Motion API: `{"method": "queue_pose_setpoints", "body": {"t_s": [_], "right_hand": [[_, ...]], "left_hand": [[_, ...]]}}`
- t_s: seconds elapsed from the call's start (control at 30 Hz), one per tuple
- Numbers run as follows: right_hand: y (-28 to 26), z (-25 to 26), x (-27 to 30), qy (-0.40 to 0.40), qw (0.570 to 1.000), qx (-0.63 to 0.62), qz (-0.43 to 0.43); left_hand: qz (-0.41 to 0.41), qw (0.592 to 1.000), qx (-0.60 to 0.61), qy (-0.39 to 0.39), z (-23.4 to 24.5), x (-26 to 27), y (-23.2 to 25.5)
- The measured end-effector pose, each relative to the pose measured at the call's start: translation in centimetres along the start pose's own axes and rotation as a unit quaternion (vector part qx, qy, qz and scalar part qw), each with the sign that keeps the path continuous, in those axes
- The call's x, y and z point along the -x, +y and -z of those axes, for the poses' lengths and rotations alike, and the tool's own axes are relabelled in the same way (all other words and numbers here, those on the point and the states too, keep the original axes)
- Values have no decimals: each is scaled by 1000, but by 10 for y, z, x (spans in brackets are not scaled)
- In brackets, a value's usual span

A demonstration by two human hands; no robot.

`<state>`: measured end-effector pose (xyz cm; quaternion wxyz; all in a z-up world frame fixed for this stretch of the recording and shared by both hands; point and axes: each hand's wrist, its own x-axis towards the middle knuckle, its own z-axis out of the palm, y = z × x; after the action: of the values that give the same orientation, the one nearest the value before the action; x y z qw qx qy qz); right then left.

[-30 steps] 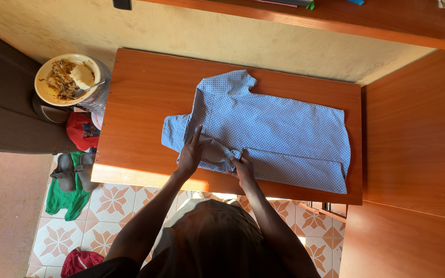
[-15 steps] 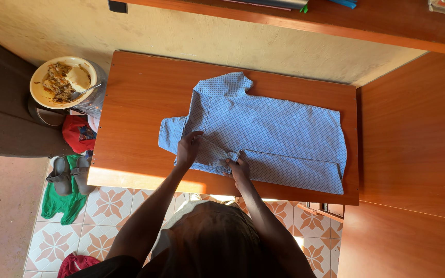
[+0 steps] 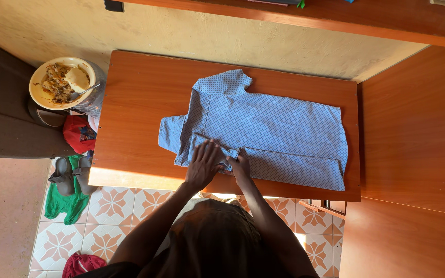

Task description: The person picks up a shirt from a pile on a bed, carries it to a table, lays it flat, and folds the sleeves and bottom section inward.

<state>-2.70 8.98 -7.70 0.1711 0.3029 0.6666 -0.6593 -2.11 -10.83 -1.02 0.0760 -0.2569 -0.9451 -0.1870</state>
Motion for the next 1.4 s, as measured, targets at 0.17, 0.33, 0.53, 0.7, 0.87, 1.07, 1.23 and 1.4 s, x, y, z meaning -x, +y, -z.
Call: {"method": "queue_pose_setpoints", "body": {"t_s": [0.17,0.33,0.53,0.7,0.87,1.07,1.23,1.4], "right_hand": [[2,15,-2,33,994,94,53],[-9,-3,16,133,971,156,124],[-21,-9,32,191,951,182,158],[-19,-13,34,261,895,216,290],[-14,5,-3,271,911,247,187],[-16,19,-19,195,933,290,92],[0,26,-35,159,938,292,97],[4,22,-39,190,951,227,89]], "left_hand": [[39,999,-3,-23,-6,17,-15],[44,998,-20,-41,1,24,-11],[0,998,-11,-57,9,38,-12],[34,999,15,-21,2,22,-18],[25,997,-67,-5,21,-20,-37],[57,997,-36,22,38,-56,-60],[35,999,-33,15,36,-58,-71],[66,997,-23,18,37,-56,-72]]}}
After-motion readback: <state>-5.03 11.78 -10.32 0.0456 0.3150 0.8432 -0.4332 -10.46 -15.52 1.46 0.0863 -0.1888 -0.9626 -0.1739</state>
